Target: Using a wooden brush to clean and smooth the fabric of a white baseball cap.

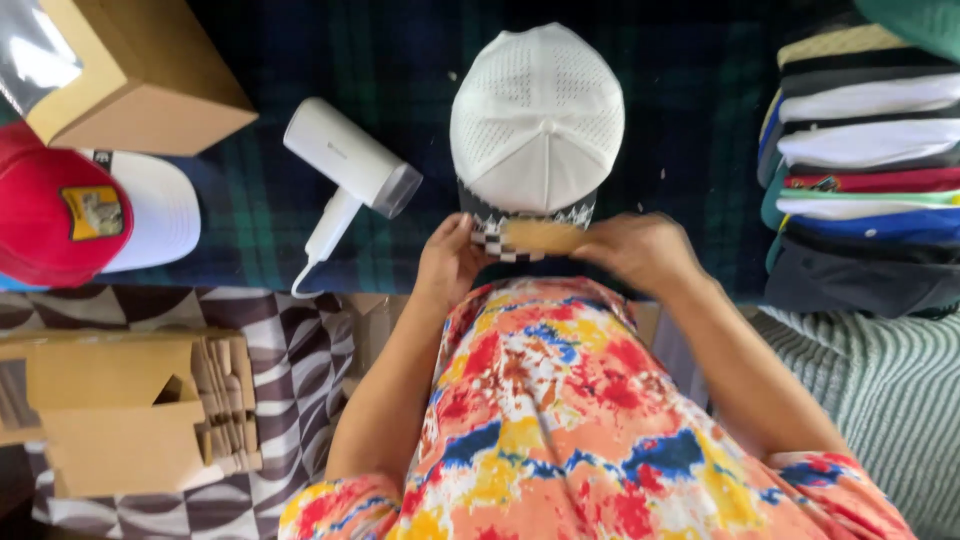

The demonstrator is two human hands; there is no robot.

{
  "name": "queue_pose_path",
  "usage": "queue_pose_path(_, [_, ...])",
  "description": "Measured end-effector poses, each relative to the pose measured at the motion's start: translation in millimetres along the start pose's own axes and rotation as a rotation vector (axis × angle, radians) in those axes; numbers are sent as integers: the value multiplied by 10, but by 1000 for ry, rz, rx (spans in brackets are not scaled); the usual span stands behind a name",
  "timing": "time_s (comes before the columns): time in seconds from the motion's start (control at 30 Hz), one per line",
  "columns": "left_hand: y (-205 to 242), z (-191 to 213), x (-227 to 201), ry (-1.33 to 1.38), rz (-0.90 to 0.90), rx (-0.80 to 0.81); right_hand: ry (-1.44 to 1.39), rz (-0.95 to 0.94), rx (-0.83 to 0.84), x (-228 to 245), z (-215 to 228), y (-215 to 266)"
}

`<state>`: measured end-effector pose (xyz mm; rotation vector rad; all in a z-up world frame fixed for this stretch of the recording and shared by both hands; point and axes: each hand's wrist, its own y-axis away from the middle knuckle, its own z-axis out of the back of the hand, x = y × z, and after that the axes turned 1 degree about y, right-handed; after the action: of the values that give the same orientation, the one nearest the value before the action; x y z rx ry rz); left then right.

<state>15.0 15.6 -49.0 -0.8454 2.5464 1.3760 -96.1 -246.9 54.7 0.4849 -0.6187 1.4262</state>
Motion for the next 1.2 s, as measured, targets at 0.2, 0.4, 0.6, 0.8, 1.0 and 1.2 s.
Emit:
queue_pose_path(0.2, [69, -90, -11, -54, -74, 59, 598, -428, 78, -1010, 533, 922])
queue_pose_path(0.4, [-160, 108, 220, -155, -169, -22, 161, 157, -6, 87, -166, 277])
queue_pose_path(0.6, [-388, 330, 403, -151, -195, -78, 367, -16, -65, -1353, 230, 688])
queue_pose_path(0.8, [-309, 213, 400, -218, -250, -90, 212, 109, -67, -333, 245, 284])
queue_pose_path(1.0, [-219, 173, 342, -242, -225, -122, 330, 166, -104, -727, 257, -63])
queue_pose_path(1.2, [-176, 147, 369, -237, -253, -127, 420, 47, -111, -1206, 569, 507])
